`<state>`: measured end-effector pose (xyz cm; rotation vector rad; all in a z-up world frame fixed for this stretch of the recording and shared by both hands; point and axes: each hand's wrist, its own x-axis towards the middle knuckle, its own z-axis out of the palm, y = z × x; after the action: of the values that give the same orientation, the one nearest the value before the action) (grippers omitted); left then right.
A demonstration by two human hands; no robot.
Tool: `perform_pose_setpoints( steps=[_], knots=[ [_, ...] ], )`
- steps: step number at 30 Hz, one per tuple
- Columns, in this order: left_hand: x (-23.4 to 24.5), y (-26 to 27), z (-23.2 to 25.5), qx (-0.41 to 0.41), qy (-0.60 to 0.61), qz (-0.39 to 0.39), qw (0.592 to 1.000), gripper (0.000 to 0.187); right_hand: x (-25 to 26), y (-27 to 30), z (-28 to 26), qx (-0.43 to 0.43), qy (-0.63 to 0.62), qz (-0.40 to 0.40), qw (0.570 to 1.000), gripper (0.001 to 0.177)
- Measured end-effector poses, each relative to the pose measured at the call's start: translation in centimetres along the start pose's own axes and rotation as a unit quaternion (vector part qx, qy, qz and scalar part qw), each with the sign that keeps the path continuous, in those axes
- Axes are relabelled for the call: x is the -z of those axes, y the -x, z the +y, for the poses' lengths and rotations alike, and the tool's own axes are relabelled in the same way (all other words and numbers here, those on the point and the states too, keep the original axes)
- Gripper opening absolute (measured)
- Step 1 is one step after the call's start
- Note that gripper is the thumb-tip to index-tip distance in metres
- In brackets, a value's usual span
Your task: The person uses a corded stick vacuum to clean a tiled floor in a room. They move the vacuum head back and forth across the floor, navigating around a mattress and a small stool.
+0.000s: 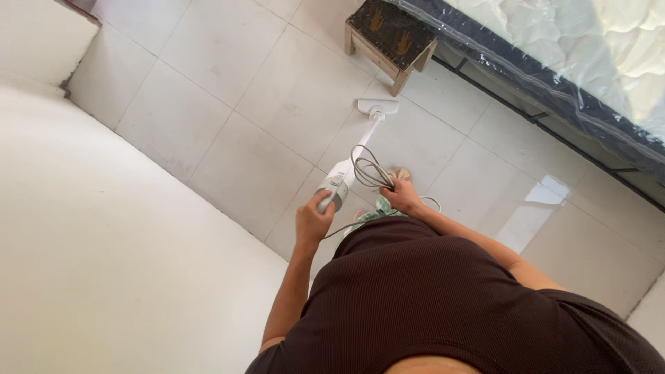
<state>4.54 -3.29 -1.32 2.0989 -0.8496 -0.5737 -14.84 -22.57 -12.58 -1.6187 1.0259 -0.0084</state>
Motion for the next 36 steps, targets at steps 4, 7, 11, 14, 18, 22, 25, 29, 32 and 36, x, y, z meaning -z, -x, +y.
perform_pose_setpoints(
  steps=[4, 7, 11, 14, 18, 22, 25, 29, 32, 36],
  knots=[
    [2.1, -0.2, 0.7, 0.031, 0.032, 0.053, 0.998, 0.029, 1.0, -2.0, -1.8, -0.019, -0.009, -0.036, 0.999, 0.031],
    [1.9, -0.3, 0.7, 0.074, 0.057, 0.086, 0.992, 0.028, 2.1, -4.2, -2.4, -0.011, 0.004, -0.073, 0.997, 0.030],
    [-0.9, -1.8, 0.1, 0.031, 0.053, 0.011, 0.998, 0.028, 4.3, -6.1, -1.5, -0.016, -0.041, -0.087, 0.995, 0.028],
    [-2.6, -3.1, -1.0, -0.007, 0.062, -0.055, 0.997, 0.027, 4.7, -7.4, -1.2, -0.036, 0.003, -0.065, 0.997, 0.028],
    [-2.8, -7.0, -3.6, -0.055, 0.018, -0.078, 0.995, 0.026, 3.8, -9.3, -1.7, -0.028, 0.023, -0.040, 0.999, 0.028],
    [-1.1, -12.3, -6.3, -0.096, -0.018, -0.096, 0.991, 0.023, 0.6, -10.2, -3.8, -0.043, 0.027, -0.006, 0.999, 0.031],
    [0.5, -17.4, -7.9, -0.168, -0.027, -0.108, 0.979, 0.024, -2.7, -11.3, -6.4, -0.035, -0.020, 0.042, 0.998, 0.033],
    [1.7, -23.7, -9.8, -0.189, -0.073, -0.170, 0.964, 0.029, -7.0, -12.5, -9.2, -0.047, -0.053, 0.095, 0.993, 0.032],
    [2.4, -26.8, -10.3, -0.218, -0.120, -0.221, 0.943, 0.044, -9.2, -12.6, -10.7, -0.050, -0.109, 0.137, 0.983, 0.036],
    [3.9, -27.8, -11.6, -0.184, -0.138, -0.264, 0.937, 0.060, -11.4, -12.1, -11.8, -0.079, -0.144, 0.177, 0.970, 0.028]
  ],
)
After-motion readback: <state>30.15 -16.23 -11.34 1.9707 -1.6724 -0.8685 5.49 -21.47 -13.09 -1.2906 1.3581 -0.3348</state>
